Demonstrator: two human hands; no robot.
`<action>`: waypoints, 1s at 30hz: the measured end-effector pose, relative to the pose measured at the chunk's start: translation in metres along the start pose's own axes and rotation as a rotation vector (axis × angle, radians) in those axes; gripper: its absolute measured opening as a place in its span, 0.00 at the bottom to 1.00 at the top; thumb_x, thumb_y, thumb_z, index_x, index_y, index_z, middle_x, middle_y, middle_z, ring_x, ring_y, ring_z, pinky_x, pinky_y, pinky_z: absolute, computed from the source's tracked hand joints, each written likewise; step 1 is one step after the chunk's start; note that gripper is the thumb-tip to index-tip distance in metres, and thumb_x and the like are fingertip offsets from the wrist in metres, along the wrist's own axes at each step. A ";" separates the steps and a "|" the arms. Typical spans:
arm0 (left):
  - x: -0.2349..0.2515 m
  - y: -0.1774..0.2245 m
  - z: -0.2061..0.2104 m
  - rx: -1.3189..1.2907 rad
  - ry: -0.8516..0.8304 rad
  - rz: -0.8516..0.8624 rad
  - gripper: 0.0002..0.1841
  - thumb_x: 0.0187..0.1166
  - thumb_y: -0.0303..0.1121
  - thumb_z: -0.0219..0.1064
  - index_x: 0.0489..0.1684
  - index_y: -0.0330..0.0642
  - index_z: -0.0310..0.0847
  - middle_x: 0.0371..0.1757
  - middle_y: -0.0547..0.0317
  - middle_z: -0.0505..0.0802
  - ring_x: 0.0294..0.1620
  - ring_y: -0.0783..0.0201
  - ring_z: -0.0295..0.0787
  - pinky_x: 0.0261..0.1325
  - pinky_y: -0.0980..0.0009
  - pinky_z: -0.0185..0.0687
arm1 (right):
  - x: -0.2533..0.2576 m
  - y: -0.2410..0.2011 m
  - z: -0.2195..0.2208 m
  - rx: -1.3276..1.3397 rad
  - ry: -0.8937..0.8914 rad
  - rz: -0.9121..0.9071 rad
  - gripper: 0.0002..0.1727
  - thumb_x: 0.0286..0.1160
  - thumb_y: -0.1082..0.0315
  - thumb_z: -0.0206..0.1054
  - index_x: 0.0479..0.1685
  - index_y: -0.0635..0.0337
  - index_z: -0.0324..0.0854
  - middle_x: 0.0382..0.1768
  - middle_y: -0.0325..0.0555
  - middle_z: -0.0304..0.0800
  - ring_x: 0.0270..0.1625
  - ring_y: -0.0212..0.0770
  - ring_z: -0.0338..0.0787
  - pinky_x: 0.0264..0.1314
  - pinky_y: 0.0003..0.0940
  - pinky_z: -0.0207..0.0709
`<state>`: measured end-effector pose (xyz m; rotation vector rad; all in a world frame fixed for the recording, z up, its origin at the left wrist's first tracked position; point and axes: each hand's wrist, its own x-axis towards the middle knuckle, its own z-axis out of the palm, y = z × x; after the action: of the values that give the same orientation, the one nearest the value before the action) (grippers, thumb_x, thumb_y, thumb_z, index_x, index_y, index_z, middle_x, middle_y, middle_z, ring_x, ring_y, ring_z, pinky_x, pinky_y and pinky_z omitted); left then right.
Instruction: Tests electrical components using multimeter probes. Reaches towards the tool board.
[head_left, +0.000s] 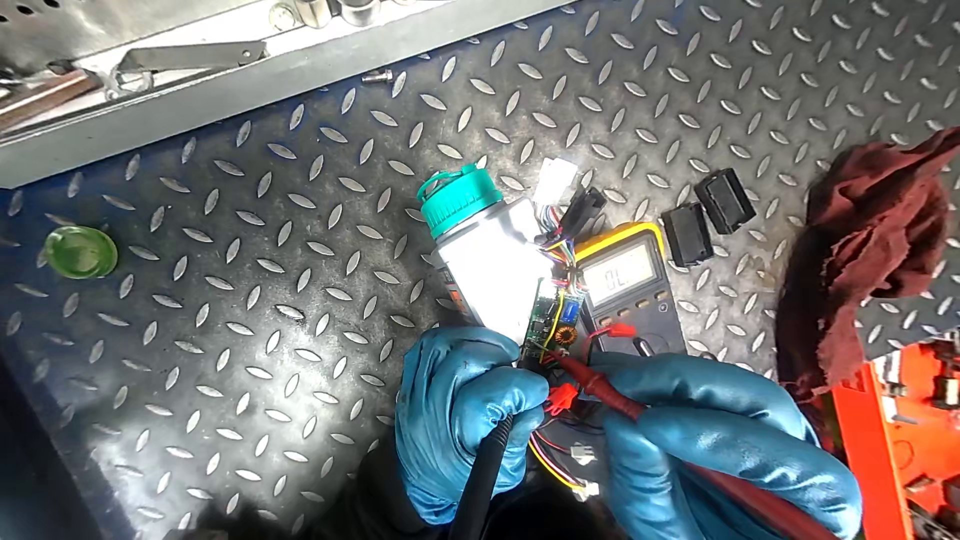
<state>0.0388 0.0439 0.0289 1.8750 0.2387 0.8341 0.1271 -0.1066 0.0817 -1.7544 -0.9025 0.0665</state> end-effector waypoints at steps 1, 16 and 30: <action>0.000 0.000 0.000 -0.003 -0.003 -0.003 0.08 0.85 0.39 0.61 0.36 0.54 0.82 0.43 0.70 0.86 0.58 0.71 0.82 0.64 0.75 0.77 | 0.000 0.000 0.000 -0.003 0.005 0.000 0.04 0.81 0.66 0.68 0.47 0.44 0.83 0.54 0.31 0.87 0.57 0.31 0.90 0.54 0.25 0.90; 0.001 0.000 0.001 0.013 0.005 0.017 0.07 0.85 0.39 0.61 0.36 0.54 0.81 0.43 0.70 0.85 0.58 0.71 0.82 0.65 0.74 0.77 | -0.001 0.001 -0.001 0.072 0.034 -0.038 0.04 0.79 0.68 0.68 0.44 0.45 0.82 0.50 0.30 0.86 0.52 0.30 0.90 0.55 0.29 0.90; 0.001 0.000 -0.001 0.004 -0.012 0.004 0.07 0.85 0.40 0.61 0.37 0.54 0.82 0.43 0.70 0.86 0.57 0.72 0.82 0.64 0.75 0.76 | 0.001 0.001 -0.006 -0.056 -0.151 -0.097 0.03 0.80 0.71 0.65 0.42 0.50 0.78 0.45 0.37 0.83 0.51 0.32 0.87 0.61 0.33 0.87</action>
<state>0.0385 0.0452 0.0296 1.8840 0.2293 0.8258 0.1305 -0.1107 0.0834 -1.7730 -1.1070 0.1120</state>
